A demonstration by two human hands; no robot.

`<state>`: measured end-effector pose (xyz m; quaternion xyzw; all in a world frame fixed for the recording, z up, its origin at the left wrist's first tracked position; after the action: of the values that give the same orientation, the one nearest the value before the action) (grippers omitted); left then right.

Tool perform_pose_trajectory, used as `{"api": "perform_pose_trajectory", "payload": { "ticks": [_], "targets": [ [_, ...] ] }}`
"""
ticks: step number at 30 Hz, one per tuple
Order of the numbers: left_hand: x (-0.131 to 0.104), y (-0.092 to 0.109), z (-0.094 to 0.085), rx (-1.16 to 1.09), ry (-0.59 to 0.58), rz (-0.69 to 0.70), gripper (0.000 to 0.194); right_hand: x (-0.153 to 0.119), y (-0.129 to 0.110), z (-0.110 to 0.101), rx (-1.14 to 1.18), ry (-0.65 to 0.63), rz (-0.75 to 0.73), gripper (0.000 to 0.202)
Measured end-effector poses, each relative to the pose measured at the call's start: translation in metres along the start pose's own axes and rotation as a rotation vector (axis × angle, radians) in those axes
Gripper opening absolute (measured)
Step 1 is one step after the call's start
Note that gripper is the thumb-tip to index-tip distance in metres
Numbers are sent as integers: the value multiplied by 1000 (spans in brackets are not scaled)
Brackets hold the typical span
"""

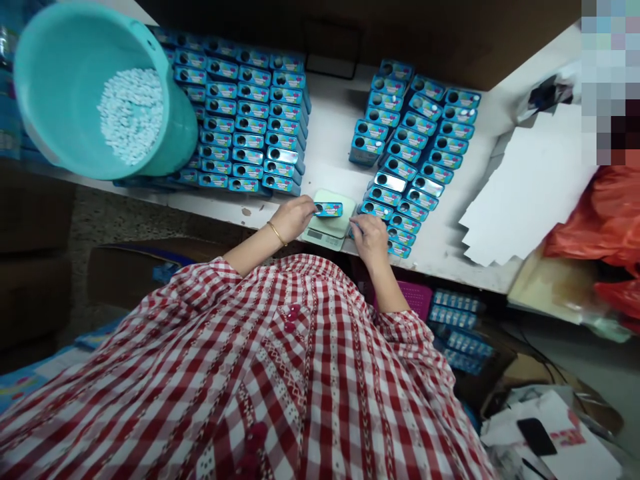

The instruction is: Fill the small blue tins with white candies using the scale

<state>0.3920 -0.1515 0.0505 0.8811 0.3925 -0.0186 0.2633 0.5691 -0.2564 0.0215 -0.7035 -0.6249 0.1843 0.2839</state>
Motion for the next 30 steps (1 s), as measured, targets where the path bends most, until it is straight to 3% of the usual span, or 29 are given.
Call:
{"api": "perform_pose_trajectory", "payload": {
  "ticks": [5,8,11,17,20,23,27,30],
  "targets": [
    [2,-1,2,-92,70,62,26,-3,0,-2,15,13,-5,19],
    [-3,-15,-16,-145,193,55,27,-4,2,-2,8,23,-10,19],
    [-15,-49,-51,-140,375,-49,25,-3,4,-3,-9,33,-26,19],
    [-58,-152,-129,8,662,-371,30,3,3,-6,-63,71,-16,19],
    [-69,-200,-149,75,591,-594,38,-1,3,-4,-93,109,40,21],
    [-66,-236,-155,66,419,-785,43,-14,2,-1,-112,141,88,24],
    [-49,-270,-158,4,331,-802,46,-37,1,6,-121,158,119,28],
    [-37,-296,-161,-26,316,-822,67,-54,0,12,-137,156,148,29]
  ]
}}
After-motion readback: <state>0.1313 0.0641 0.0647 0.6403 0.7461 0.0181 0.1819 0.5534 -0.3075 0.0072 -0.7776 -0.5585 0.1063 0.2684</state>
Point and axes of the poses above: each hand's wrist, its own x-axis towards the middle knuckle, its own z-axis out of the palm, y = z × x, the point moved 3 cm from there along x, towards the middle knuckle, and after that the axes turned 2 degrees about -z, right-handed, at the moved point
